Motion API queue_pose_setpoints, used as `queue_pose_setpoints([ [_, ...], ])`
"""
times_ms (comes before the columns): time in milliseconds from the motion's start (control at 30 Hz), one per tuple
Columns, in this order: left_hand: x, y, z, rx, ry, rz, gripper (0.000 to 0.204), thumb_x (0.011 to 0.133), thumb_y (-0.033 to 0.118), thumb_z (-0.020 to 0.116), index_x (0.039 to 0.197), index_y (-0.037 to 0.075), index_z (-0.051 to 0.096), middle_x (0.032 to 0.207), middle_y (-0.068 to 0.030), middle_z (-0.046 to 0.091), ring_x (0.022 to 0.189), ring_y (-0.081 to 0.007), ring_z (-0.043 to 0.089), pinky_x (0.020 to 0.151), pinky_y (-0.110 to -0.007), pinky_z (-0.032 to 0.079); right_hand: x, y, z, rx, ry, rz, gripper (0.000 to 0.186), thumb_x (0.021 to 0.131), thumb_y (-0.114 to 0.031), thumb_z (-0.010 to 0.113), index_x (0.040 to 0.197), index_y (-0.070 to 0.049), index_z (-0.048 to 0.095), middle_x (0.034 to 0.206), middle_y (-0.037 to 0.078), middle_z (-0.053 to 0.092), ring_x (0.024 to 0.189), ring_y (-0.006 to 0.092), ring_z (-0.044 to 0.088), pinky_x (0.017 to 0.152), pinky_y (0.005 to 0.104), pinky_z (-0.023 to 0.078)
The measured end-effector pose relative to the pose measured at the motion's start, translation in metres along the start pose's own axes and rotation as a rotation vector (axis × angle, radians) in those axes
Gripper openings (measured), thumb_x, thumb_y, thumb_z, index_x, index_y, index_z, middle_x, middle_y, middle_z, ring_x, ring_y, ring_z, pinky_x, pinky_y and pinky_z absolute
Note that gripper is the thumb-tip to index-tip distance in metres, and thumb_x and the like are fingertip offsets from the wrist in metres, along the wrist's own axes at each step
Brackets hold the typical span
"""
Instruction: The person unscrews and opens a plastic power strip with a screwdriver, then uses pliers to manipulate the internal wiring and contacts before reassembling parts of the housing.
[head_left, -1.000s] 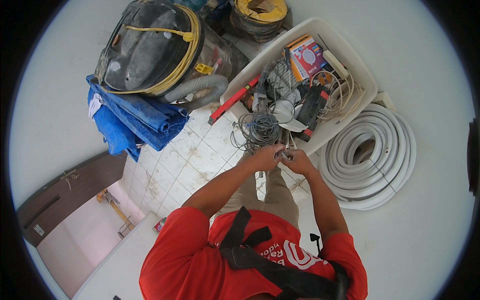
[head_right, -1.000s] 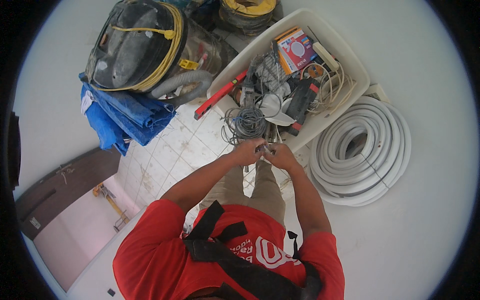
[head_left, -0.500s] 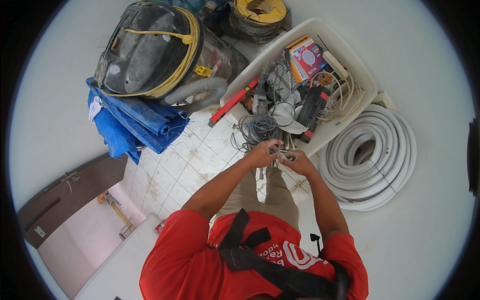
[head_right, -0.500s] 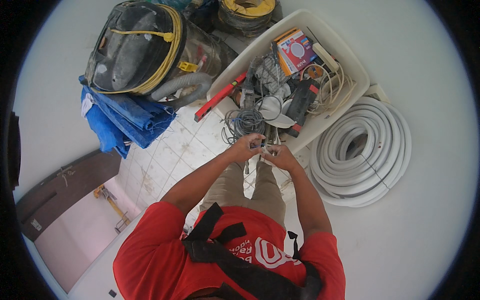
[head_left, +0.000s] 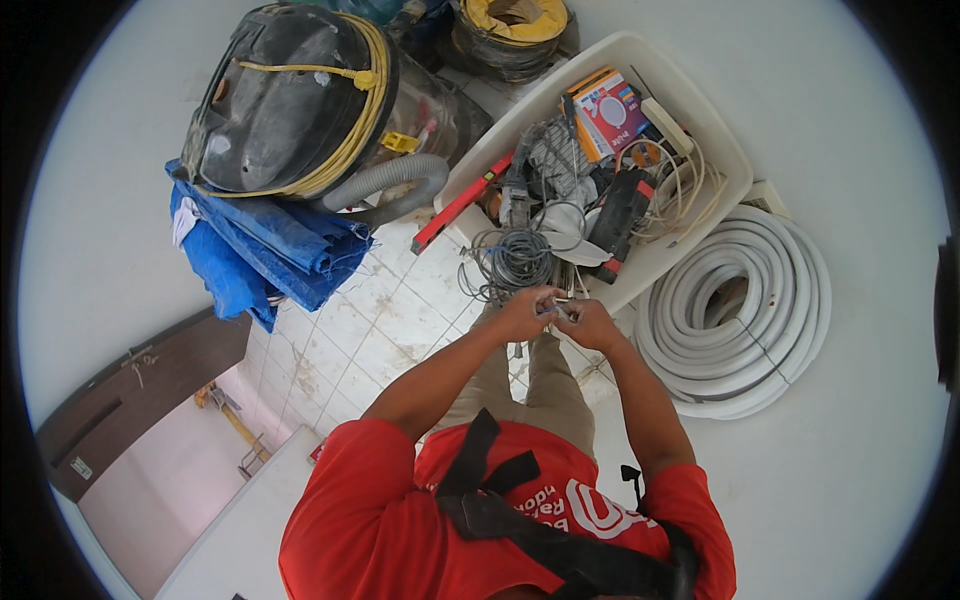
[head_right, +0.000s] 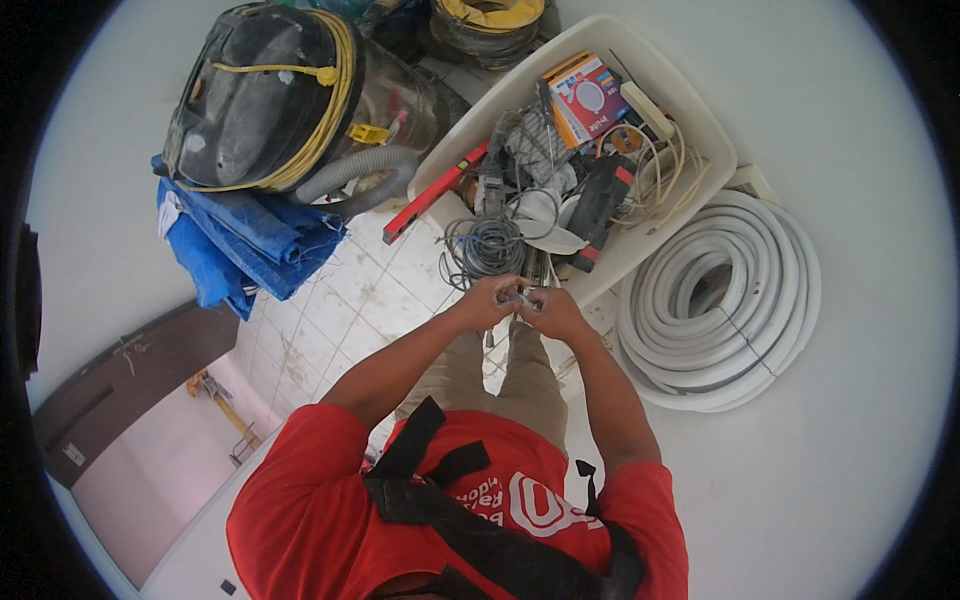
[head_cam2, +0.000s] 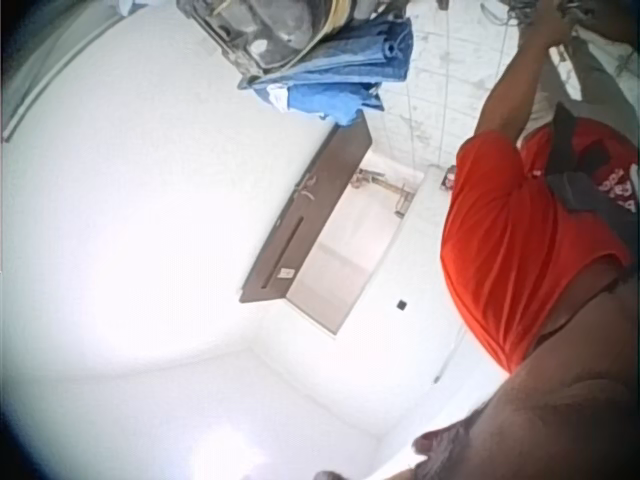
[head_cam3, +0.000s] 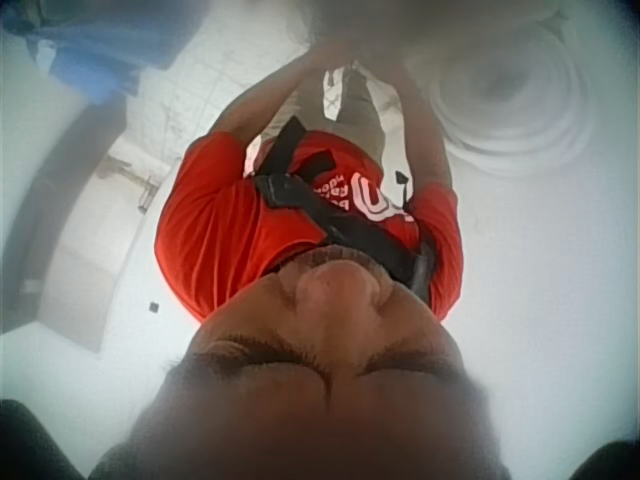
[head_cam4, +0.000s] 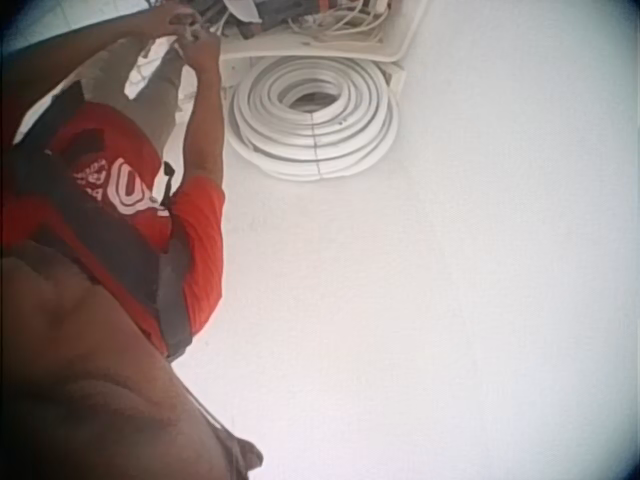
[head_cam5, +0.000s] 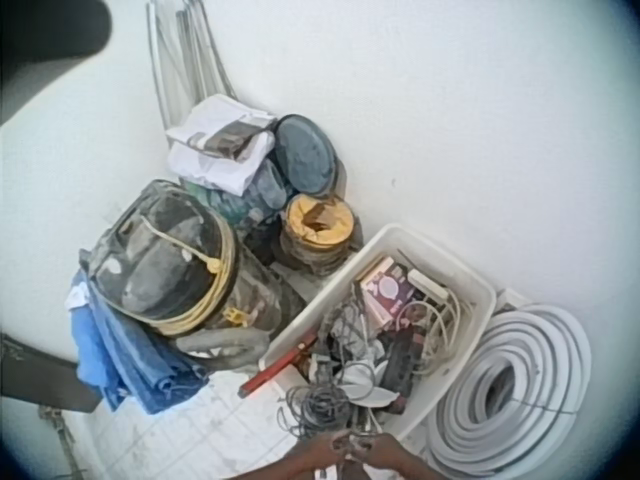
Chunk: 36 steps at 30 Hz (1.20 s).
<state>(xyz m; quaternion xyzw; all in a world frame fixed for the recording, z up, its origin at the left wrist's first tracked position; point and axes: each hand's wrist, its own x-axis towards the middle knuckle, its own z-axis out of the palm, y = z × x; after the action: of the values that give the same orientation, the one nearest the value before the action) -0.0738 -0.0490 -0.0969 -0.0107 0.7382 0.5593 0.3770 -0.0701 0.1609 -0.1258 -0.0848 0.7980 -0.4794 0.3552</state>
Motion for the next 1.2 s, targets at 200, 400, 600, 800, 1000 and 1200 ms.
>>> queue_pose_setpoints([
  [200, 0.028, -0.024, -0.041, -0.111, 0.529, 0.122, 0.032, 0.090, 0.007, 0.069, 0.122, 0.000, 0.063, 0.096, -0.0049, 0.066, 0.086, -0.0117, 0.060, 0.078, -0.029, 0.050, -0.029, 0.041, 0.011, -0.369, -0.236, 0.017, 0.038, 0.080, -0.041, 0.074, 0.090, -0.004, 0.074, 0.086, 0.020, 0.071, 0.082, 0.0403, 0.068, 0.075, 0.0480, 0.053],
  [400, 0.024, 0.046, -0.158, -0.158, 0.459, 0.028, 0.048, 0.092, 0.012, 0.072, 0.135, -0.003, 0.057, 0.098, -0.0029, 0.065, 0.087, -0.0093, 0.058, 0.077, -0.025, 0.048, -0.063, 0.057, 0.003, -0.125, 0.066, 0.182, 0.035, 0.091, -0.032, 0.069, 0.111, -0.004, 0.069, 0.091, 0.021, 0.071, 0.084, 0.0375, 0.068, 0.079, 0.0450, 0.053],
  [600, 0.007, 0.021, -0.104, -0.185, 0.538, -0.006, 0.044, 0.092, 0.009, 0.071, 0.132, -0.005, 0.057, 0.094, -0.0025, 0.065, 0.086, -0.0106, 0.061, 0.080, -0.026, 0.050, 0.000, 0.011, -0.062, 0.224, 0.557, -0.167, 0.026, 0.101, -0.025, 0.063, 0.114, -0.003, 0.063, 0.081, 0.005, 0.065, 0.069, 0.0155, 0.060, 0.065, 0.0314, 0.050],
  [800, -0.026, -0.005, -0.092, -0.266, 0.546, -0.190, 0.054, 0.089, 0.013, 0.075, 0.136, -0.004, 0.055, 0.096, -0.0042, 0.066, 0.081, -0.0095, 0.058, 0.071, -0.025, 0.047, 0.036, -0.036, -0.141, 0.632, 0.821, 0.020, 0.026, 0.106, -0.030, 0.055, 0.119, -0.008, 0.060, 0.077, -0.005, 0.058, 0.058, 0.0015, 0.048, 0.049, 0.0195, 0.037],
  [1000, -0.051, -0.031, -0.105, -0.410, 0.632, -0.279, 0.062, 0.087, 0.024, 0.080, 0.137, -0.002, 0.055, 0.091, -0.0011, 0.064, 0.069, -0.0063, 0.052, 0.057, -0.022, 0.040, 0.068, -0.080, -0.180, 0.647, 0.803, -0.147, 0.029, 0.106, -0.037, 0.054, 0.113, -0.009, 0.058, 0.075, -0.004, 0.054, 0.052, 0.0040, 0.045, 0.042, 0.0204, 0.034],
  [1200, -0.040, -0.041, -0.093, -0.663, 0.623, -0.224, 0.055, 0.088, 0.017, 0.075, 0.136, -0.002, 0.055, 0.080, 0.0035, 0.060, 0.059, -0.0032, 0.047, 0.049, -0.020, 0.036, 0.110, -0.011, -0.181, 0.513, 0.736, -0.092, 0.026, 0.107, -0.027, 0.054, 0.120, -0.005, 0.059, 0.092, -0.002, 0.061, 0.070, 0.0029, 0.048, 0.057, 0.0207, 0.040],
])
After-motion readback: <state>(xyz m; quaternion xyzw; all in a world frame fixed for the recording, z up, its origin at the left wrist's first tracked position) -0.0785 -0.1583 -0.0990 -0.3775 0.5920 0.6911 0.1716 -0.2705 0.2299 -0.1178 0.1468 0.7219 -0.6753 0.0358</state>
